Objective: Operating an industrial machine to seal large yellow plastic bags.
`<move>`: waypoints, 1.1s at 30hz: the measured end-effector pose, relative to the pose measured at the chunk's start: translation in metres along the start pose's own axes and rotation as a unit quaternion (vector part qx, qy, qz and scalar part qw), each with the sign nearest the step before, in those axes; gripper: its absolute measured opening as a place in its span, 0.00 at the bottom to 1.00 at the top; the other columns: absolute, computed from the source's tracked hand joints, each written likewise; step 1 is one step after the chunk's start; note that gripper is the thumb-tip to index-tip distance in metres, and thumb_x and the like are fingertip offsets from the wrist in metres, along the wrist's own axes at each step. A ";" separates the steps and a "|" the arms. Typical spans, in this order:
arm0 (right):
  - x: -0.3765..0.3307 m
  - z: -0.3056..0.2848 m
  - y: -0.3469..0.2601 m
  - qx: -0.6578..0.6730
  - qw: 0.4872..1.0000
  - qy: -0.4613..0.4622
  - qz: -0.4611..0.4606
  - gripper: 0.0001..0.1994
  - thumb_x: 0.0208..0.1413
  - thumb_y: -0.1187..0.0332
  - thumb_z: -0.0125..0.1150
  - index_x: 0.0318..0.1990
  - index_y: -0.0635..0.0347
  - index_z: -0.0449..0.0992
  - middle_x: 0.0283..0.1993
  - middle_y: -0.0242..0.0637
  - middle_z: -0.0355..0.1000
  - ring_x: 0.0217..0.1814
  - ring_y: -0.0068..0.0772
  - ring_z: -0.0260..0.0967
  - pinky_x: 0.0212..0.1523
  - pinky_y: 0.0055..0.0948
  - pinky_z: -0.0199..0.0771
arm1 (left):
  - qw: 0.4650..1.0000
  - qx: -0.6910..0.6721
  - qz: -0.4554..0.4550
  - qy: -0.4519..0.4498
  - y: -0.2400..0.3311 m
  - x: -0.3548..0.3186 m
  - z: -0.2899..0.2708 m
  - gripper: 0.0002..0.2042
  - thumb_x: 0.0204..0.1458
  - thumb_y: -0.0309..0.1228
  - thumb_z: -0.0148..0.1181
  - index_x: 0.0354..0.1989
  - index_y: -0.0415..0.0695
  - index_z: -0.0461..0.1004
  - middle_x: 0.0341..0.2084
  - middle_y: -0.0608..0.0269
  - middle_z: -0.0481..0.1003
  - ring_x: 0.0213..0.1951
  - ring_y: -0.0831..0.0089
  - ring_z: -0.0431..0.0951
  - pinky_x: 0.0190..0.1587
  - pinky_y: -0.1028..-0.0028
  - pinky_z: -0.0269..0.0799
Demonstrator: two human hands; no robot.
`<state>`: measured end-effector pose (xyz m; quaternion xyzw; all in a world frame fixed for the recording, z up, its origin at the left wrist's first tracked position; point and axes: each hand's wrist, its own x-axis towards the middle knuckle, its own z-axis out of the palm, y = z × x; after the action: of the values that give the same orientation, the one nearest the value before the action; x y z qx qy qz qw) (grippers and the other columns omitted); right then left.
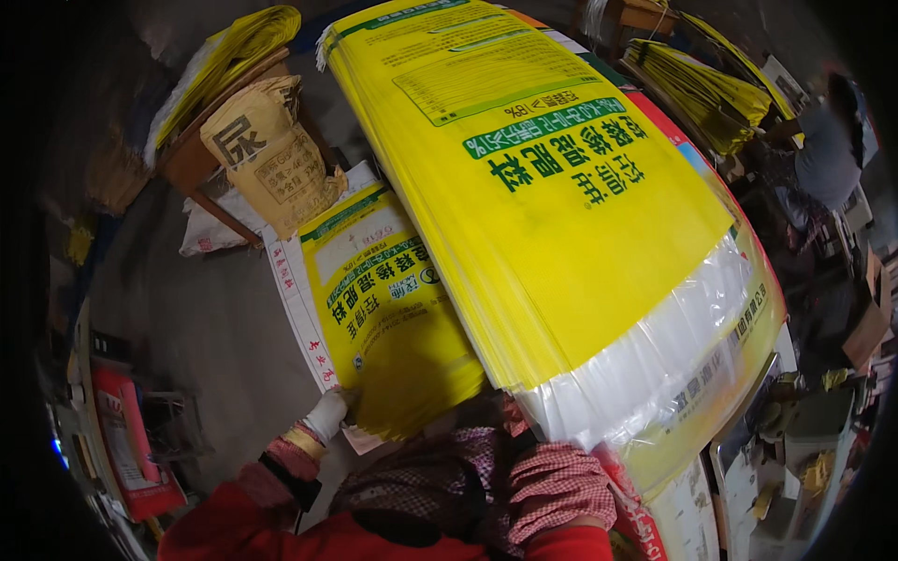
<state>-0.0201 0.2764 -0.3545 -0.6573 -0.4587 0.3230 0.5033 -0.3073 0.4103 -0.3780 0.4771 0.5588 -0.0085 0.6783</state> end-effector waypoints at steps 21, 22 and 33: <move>-0.134 -0.051 -0.096 -0.161 0.931 -0.226 0.236 0.22 0.51 0.56 0.50 0.53 0.54 0.69 0.47 0.42 0.71 0.48 0.42 0.69 0.47 0.34 0.69 | 0.502 0.404 0.764 -0.043 0.204 -0.143 0.273 0.09 0.44 0.26 0.56 0.36 0.42 0.73 0.38 0.53 0.71 0.41 0.56 0.70 0.45 0.66 0.64; -0.142 -0.058 -0.112 -0.162 0.933 -0.220 0.236 0.22 0.51 0.56 0.50 0.53 0.54 0.69 0.47 0.42 0.71 0.48 0.42 0.69 0.47 0.34 0.69 | 0.486 0.435 0.757 -0.050 0.210 -0.137 0.286 0.08 0.44 0.27 0.56 0.35 0.42 0.74 0.36 0.52 0.72 0.40 0.56 0.70 0.43 0.67 0.65; -0.177 -0.104 -0.150 0.254 0.954 0.125 0.095 0.17 0.54 0.64 0.52 0.49 0.64 0.70 0.42 0.39 0.73 0.40 0.36 0.72 0.42 0.31 0.72 | 0.505 0.448 0.728 -0.113 0.224 -0.139 0.249 0.03 0.41 0.25 0.54 0.24 0.41 0.73 0.22 0.53 0.71 0.30 0.55 0.71 0.33 0.63 0.67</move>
<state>-0.0353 0.0850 -0.1876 -0.5834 -0.2305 0.3902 0.6740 -0.0503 0.2961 -0.1481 0.9515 -0.1452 0.1855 0.1979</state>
